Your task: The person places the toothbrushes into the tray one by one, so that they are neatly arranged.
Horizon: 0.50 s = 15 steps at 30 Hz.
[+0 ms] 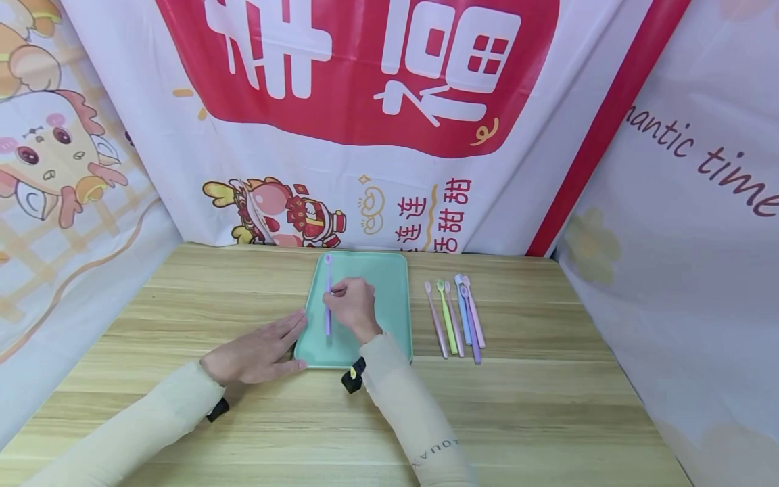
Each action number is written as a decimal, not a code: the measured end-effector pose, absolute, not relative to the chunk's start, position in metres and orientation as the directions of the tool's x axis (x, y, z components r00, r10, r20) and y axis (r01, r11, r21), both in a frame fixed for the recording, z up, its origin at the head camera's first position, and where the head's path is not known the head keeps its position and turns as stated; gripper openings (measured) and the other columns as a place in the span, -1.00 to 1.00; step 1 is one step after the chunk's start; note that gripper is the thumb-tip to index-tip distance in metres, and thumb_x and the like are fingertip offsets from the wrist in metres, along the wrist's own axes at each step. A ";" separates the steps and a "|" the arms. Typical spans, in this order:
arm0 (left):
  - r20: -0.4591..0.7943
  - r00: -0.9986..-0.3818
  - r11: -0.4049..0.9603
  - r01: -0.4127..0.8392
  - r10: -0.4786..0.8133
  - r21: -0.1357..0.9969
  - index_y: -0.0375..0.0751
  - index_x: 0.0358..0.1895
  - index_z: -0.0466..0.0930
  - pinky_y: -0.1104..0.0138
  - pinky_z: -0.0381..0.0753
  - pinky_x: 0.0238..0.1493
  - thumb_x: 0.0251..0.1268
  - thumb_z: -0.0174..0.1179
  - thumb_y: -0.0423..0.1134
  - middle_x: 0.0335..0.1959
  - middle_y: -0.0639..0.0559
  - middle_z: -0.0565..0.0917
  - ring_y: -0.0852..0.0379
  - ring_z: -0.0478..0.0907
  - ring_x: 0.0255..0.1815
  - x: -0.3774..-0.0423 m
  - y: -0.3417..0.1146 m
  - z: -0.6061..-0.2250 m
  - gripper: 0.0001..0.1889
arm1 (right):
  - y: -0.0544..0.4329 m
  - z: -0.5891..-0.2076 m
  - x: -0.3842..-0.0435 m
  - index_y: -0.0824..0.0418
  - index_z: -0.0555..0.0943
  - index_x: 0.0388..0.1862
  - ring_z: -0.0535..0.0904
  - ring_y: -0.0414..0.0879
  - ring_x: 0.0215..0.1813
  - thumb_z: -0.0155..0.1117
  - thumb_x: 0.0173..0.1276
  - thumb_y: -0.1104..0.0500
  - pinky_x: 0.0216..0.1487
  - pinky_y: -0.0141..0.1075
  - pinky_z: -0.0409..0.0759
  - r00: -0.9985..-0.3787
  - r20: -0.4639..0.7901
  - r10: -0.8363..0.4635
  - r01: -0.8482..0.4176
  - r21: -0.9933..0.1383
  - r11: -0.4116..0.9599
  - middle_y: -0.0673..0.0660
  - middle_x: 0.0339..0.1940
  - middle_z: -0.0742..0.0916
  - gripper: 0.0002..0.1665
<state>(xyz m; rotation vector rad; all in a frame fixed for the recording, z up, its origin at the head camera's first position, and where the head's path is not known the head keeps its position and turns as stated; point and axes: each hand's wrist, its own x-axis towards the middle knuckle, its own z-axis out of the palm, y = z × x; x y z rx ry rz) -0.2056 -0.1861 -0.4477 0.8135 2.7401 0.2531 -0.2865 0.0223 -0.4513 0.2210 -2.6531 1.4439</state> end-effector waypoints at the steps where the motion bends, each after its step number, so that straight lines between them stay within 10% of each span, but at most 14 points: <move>1: -0.209 -0.805 0.827 0.507 0.555 0.241 -0.43 0.69 -0.04 -0.15 0.13 0.72 0.62 0.01 0.27 0.76 -0.33 -0.04 -0.27 -0.01 0.77 -0.206 -0.186 -0.448 -0.05 | 0.021 -0.452 -0.287 0.18 0.86 -0.19 0.76 -0.19 -0.28 0.55 0.30 0.18 -0.31 -0.42 0.69 -0.984 0.166 -0.067 -0.176 -0.828 0.532 0.09 -0.28 0.89 -0.86; 15: -0.212 -0.803 0.827 0.511 0.557 0.235 -0.43 0.69 -0.04 -0.13 0.12 0.73 0.62 0.01 0.28 0.76 -0.32 -0.05 -0.27 -0.03 0.78 -0.206 -0.186 -0.447 -0.04 | 0.007 -0.459 -0.293 0.14 0.87 -0.19 0.76 -0.23 -0.31 0.54 0.34 0.12 -0.27 -0.39 0.73 -0.997 0.080 -0.001 -0.069 -0.853 0.518 0.02 -0.30 0.88 -0.86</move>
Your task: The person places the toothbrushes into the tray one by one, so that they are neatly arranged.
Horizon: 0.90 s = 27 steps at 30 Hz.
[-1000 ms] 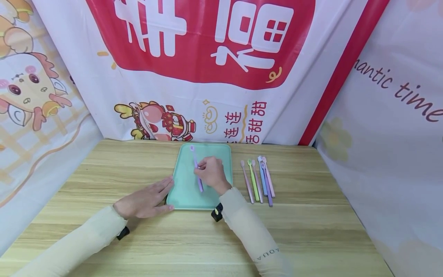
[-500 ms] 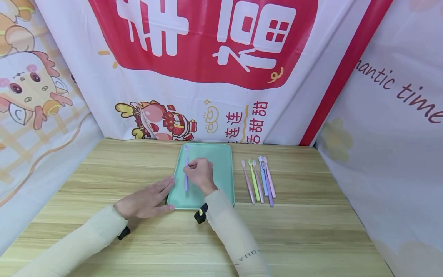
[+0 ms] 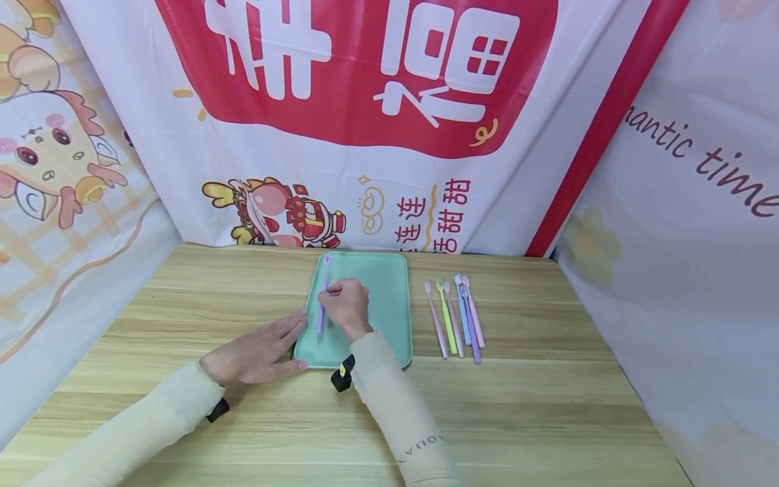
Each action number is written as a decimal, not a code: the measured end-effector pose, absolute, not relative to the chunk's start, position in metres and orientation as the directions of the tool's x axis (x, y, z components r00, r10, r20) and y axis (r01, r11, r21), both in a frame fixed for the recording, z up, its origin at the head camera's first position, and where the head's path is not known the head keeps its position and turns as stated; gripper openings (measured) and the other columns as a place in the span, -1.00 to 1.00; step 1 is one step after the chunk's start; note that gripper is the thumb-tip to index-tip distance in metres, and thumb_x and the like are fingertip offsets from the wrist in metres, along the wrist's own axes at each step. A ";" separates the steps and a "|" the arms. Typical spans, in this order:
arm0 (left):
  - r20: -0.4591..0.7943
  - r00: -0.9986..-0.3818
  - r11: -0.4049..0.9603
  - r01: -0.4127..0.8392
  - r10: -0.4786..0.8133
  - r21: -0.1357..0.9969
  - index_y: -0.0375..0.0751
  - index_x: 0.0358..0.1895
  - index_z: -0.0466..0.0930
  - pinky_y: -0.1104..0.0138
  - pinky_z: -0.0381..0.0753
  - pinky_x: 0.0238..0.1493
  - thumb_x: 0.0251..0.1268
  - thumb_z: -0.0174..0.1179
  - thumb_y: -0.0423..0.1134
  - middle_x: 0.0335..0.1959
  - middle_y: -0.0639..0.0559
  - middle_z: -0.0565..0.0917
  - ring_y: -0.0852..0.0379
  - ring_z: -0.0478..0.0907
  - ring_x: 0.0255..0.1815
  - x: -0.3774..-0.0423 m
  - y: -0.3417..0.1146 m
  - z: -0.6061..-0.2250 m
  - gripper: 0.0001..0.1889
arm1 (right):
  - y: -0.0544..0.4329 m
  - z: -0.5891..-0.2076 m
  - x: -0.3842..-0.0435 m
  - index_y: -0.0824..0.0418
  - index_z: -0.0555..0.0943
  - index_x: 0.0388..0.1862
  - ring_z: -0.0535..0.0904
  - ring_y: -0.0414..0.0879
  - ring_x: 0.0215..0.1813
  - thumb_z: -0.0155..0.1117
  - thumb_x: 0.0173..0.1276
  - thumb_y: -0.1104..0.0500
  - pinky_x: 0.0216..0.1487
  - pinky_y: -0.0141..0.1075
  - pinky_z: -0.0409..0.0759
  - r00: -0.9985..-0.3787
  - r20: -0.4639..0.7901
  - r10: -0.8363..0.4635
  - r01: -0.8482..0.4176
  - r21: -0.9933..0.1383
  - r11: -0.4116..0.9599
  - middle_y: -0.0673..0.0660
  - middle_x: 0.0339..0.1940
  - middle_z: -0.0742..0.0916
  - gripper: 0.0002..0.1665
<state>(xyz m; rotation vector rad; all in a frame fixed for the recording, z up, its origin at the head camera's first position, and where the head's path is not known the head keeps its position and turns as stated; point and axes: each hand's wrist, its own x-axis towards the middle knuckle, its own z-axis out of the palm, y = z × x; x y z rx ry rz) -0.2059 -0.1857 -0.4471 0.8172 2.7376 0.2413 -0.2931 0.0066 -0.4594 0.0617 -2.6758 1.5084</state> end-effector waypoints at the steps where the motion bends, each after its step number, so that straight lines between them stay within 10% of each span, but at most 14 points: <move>1: -0.211 -0.803 0.826 0.512 0.557 0.234 -0.43 0.69 -0.04 -0.13 0.12 0.73 0.62 0.00 0.28 0.76 -0.32 -0.05 -0.26 -0.03 0.78 -0.206 -0.186 -0.447 -0.04 | 0.006 -0.460 -0.293 0.14 0.87 -0.19 0.76 -0.22 -0.31 0.54 0.34 0.12 -0.28 -0.39 0.73 -0.997 0.078 0.001 -0.066 -0.853 0.518 0.02 -0.30 0.88 -0.86; 27: -0.183 -0.801 0.816 0.528 0.570 0.233 -0.45 0.68 -0.03 -0.13 0.12 0.73 0.63 0.00 0.26 0.76 -0.34 -0.05 -0.29 -0.02 0.77 -0.204 -0.187 -0.448 -0.06 | -0.005 -0.468 -0.297 0.11 0.90 -0.26 0.74 -0.25 -0.39 0.55 0.34 0.11 -0.37 -0.42 0.68 -1.000 0.024 0.017 -0.009 -0.799 0.602 0.00 -0.37 0.88 -0.89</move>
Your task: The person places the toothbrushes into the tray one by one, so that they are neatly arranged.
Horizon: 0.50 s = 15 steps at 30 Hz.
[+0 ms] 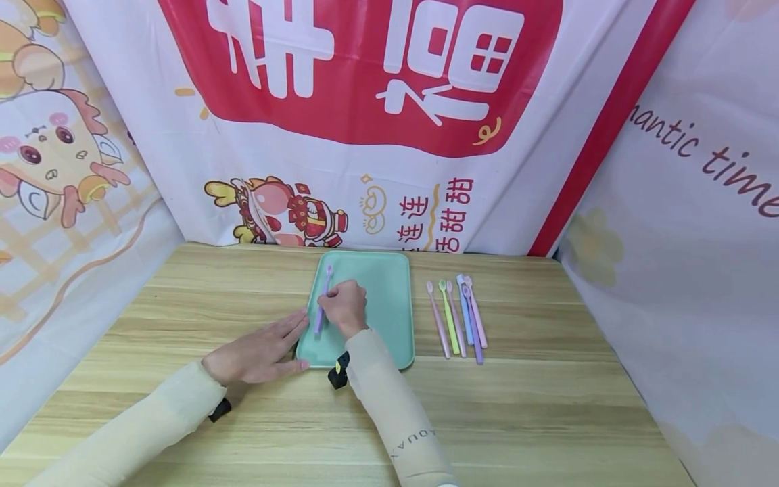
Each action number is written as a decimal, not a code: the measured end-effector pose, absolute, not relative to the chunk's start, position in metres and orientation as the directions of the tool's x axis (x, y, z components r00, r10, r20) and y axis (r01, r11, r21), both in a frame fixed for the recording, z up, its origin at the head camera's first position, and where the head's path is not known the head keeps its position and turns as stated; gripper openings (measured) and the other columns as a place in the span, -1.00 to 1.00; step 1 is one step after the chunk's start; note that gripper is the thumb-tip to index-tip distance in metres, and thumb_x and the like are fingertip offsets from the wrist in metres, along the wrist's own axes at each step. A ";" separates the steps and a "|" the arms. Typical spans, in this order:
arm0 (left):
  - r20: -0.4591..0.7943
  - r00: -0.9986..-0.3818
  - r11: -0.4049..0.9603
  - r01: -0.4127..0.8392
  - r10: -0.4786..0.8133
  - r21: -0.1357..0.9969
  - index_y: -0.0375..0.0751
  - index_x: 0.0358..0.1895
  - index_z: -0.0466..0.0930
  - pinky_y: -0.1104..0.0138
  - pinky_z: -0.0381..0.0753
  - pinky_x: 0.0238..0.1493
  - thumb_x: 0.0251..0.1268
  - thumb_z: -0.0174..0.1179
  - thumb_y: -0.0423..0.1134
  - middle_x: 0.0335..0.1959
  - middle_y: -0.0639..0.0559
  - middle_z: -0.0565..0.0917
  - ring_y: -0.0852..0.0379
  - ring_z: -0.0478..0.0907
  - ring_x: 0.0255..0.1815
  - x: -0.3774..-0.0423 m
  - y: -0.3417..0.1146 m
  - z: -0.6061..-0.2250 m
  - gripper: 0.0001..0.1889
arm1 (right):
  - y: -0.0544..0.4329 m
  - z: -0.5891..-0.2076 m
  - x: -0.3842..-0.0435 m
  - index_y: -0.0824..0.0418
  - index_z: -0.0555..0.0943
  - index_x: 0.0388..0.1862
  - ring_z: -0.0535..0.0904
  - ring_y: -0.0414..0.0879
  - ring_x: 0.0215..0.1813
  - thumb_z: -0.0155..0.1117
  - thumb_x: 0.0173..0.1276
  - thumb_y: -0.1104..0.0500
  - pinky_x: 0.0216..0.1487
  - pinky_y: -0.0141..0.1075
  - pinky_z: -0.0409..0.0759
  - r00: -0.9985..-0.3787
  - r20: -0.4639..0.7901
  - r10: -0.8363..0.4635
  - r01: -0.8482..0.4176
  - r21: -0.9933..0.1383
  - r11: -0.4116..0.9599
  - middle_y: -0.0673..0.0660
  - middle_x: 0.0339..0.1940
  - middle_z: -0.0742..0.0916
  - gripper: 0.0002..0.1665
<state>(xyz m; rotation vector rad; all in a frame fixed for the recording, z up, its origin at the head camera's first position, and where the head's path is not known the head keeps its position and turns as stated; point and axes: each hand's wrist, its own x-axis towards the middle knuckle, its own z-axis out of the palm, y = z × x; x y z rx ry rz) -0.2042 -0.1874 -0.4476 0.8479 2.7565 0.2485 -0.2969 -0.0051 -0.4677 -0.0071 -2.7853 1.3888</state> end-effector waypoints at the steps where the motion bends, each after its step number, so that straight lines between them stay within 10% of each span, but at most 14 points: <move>1: -0.182 -0.800 0.816 0.529 0.571 0.233 -0.45 0.68 -0.03 -0.13 0.12 0.73 0.63 0.00 0.26 0.76 -0.34 -0.05 -0.29 -0.02 0.77 -0.204 -0.187 -0.448 -0.05 | -0.005 -0.468 -0.297 0.11 0.90 -0.27 0.73 -0.26 -0.40 0.55 0.34 0.11 -0.38 -0.42 0.68 -1.000 0.021 0.019 -0.005 -0.797 0.604 0.00 -0.39 0.88 -0.89; 15: -0.171 -0.797 0.810 0.539 0.580 0.232 -0.47 0.67 -0.04 -0.15 0.10 0.73 0.63 0.01 0.24 0.75 -0.36 -0.08 -0.30 -0.04 0.77 -0.206 -0.188 -0.450 -0.06 | -0.011 -0.466 -0.296 0.12 0.89 -0.38 0.65 -0.24 -0.51 0.54 0.30 0.14 -0.53 -0.44 0.52 -0.999 -0.011 0.036 0.031 -0.775 0.631 -0.02 -0.52 0.83 -0.90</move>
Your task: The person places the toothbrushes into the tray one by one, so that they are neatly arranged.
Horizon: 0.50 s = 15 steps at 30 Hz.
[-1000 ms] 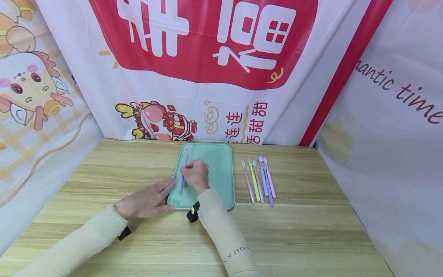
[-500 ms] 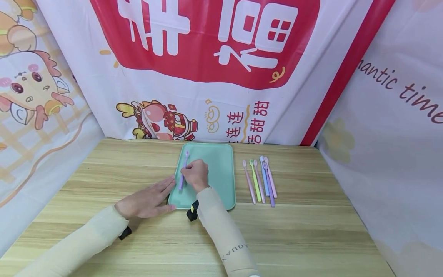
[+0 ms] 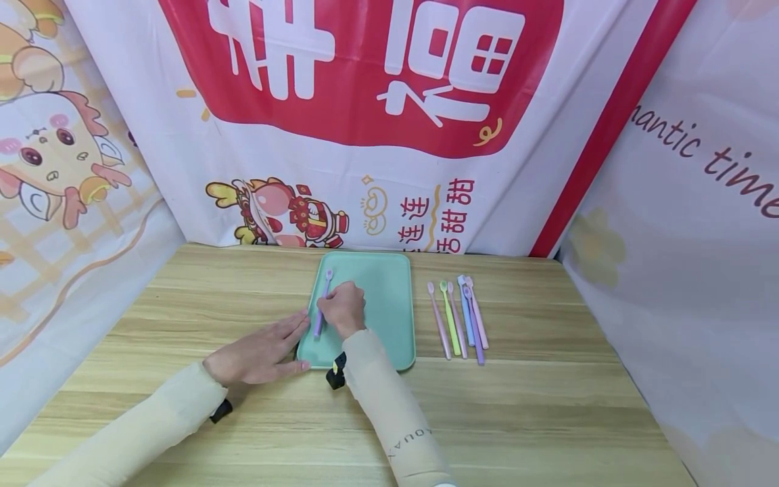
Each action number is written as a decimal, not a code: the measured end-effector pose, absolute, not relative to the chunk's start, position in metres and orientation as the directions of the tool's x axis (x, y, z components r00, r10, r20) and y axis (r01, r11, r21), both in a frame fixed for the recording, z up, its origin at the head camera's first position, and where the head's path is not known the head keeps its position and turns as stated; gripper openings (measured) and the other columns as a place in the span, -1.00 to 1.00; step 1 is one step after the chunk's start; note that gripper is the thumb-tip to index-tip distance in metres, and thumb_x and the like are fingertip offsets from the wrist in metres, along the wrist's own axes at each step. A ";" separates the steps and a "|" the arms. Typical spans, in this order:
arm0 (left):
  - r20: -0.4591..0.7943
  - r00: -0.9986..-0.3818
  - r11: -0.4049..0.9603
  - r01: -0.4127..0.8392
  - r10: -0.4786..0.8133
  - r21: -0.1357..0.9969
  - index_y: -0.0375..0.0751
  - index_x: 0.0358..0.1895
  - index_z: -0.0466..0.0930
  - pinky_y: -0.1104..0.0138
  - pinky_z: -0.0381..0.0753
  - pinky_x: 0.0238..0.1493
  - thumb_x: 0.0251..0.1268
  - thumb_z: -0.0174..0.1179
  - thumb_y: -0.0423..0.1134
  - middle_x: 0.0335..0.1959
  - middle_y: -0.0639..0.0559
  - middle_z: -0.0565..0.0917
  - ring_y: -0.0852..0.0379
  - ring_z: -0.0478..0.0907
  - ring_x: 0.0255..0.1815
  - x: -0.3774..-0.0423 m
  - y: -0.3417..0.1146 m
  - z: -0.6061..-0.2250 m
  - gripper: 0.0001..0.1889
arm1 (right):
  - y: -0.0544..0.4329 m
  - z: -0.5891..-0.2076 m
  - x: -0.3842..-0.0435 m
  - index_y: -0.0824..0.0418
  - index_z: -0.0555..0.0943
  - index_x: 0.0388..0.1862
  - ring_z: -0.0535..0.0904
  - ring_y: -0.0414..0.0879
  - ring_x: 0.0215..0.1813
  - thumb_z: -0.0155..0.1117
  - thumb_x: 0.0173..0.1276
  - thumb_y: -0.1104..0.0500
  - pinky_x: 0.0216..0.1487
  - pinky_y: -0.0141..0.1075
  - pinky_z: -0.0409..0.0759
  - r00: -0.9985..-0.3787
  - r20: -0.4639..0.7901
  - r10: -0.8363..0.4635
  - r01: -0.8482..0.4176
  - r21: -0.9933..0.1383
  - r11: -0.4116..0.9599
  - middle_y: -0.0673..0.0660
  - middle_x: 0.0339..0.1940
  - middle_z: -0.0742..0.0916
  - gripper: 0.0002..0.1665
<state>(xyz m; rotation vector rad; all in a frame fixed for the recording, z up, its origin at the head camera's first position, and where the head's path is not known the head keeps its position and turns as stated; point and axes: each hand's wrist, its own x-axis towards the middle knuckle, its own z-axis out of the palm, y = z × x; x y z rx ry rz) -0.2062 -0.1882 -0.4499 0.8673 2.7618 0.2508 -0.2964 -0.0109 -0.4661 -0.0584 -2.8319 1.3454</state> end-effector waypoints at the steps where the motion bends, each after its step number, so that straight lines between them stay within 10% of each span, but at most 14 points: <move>1: -0.170 -0.796 0.809 0.541 0.581 0.231 -0.47 0.67 -0.04 -0.15 0.10 0.73 0.63 0.01 0.24 0.75 -0.36 -0.08 -0.31 -0.04 0.77 -0.206 -0.188 -0.450 -0.06 | -0.011 -0.466 -0.296 0.13 0.89 -0.38 0.65 -0.24 -0.51 0.54 0.30 0.15 -0.52 -0.44 0.52 -0.999 -0.007 0.037 0.029 -0.775 0.632 -0.02 -0.52 0.83 -0.90; 15: -0.174 -0.795 0.810 0.543 0.581 0.224 -0.47 0.67 -0.03 -0.15 0.09 0.73 0.64 0.00 0.24 0.75 -0.36 -0.07 -0.30 -0.04 0.77 -0.207 -0.188 -0.451 -0.06 | -0.014 -0.469 -0.299 0.12 0.88 -0.41 0.63 -0.23 -0.53 0.56 0.29 0.14 -0.54 -0.44 0.50 -0.999 0.002 0.049 0.030 -0.763 0.646 -0.03 -0.56 0.81 -0.89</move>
